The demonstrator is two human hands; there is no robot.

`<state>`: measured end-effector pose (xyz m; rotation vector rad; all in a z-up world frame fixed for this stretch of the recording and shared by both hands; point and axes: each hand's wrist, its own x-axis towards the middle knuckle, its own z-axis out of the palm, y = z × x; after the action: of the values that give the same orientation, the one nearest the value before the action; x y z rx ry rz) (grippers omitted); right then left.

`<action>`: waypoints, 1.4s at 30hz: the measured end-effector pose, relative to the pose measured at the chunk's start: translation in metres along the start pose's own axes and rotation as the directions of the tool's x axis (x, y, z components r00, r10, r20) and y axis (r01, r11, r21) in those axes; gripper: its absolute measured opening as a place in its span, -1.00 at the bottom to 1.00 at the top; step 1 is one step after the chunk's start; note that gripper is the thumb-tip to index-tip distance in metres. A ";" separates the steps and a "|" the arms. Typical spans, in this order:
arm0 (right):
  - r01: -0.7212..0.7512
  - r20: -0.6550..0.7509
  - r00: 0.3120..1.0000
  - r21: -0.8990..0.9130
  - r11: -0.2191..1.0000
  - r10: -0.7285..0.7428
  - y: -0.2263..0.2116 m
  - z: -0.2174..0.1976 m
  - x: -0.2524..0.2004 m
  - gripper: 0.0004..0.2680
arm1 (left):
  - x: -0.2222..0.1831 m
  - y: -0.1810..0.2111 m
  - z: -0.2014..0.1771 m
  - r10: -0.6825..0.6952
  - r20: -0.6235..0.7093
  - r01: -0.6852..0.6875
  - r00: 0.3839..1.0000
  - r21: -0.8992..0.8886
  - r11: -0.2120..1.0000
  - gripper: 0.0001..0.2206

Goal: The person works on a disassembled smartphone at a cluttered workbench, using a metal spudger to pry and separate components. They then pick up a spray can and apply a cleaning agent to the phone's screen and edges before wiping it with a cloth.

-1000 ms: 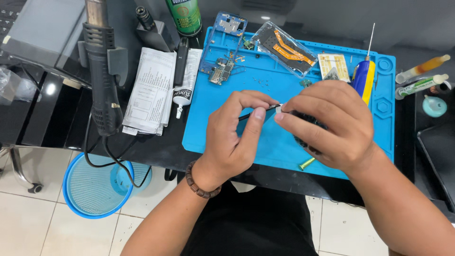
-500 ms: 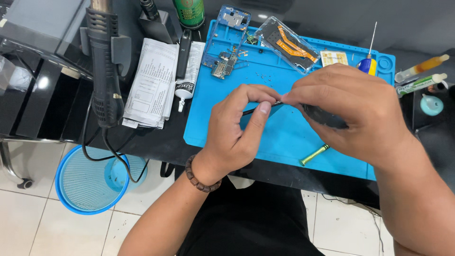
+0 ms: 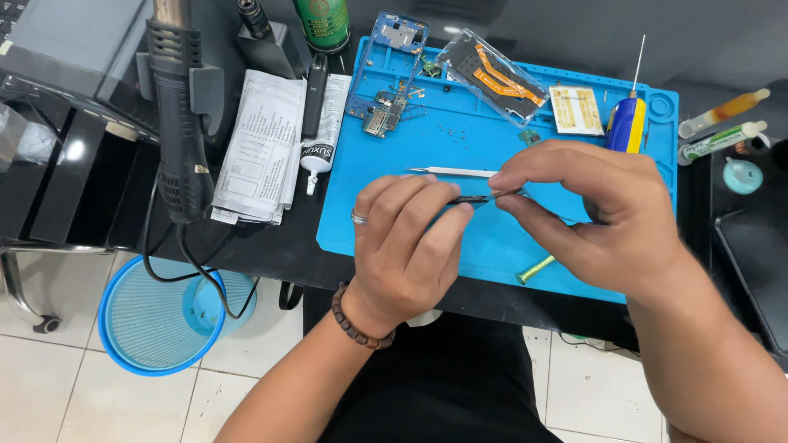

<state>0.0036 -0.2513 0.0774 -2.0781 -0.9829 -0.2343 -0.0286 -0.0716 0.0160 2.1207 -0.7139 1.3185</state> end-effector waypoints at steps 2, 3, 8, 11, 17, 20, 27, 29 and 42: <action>-0.021 -0.019 1.000 0.018 1.000 0.021 -0.001 0.002 -0.003 -0.92 | 0.001 0.002 -0.001 0.000 -0.010 0.000 1.000 -0.007 1.000 -0.91; -0.031 -0.030 0.999 0.027 0.999 0.032 -0.001 0.003 -0.003 -0.92 | 0.002 0.003 -0.001 -0.002 0.007 0.002 1.000 -0.022 1.000 -0.91; -0.083 -0.067 0.994 0.055 0.995 0.087 -0.002 0.005 -0.008 -0.93 | 0.002 0.008 -0.002 -0.022 0.050 0.025 0.998 -0.053 0.998 -0.94; -0.093 -0.068 0.993 0.076 0.993 0.098 -0.001 0.006 -0.010 -0.92 | 0.002 0.010 -0.002 -0.022 0.063 0.024 0.998 -0.032 0.999 -0.93; -0.082 -0.067 0.994 0.085 0.993 0.088 -0.001 0.006 -0.008 -0.91 | 0.002 0.011 -0.002 -0.028 0.077 0.029 0.997 -0.006 1.000 -0.90; -0.081 -0.065 0.994 0.098 0.992 0.087 -0.001 0.006 -0.008 -0.91 | 0.002 0.011 -0.003 -0.027 0.073 0.026 0.997 0.017 1.000 -0.92; -0.099 -0.070 0.992 0.106 0.989 0.107 0.002 0.007 -0.009 -0.90 | 0.004 0.012 -0.004 -0.020 0.091 0.017 0.996 0.036 0.999 -0.90; -0.101 -0.072 0.991 0.105 0.989 0.109 0.002 0.006 -0.010 -0.90 | 0.004 0.012 -0.003 -0.012 0.083 0.008 0.997 0.044 0.999 -0.90; -0.121 -0.084 0.988 0.112 0.986 0.131 0.001 0.007 -0.008 -0.91 | 0.014 0.014 -0.005 0.014 0.092 -0.025 0.996 0.112 0.993 -0.91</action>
<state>-0.0026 -0.2513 0.0688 -2.0053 -0.7893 -0.2049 -0.0356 -0.0804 0.0332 2.2820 -0.7140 1.3075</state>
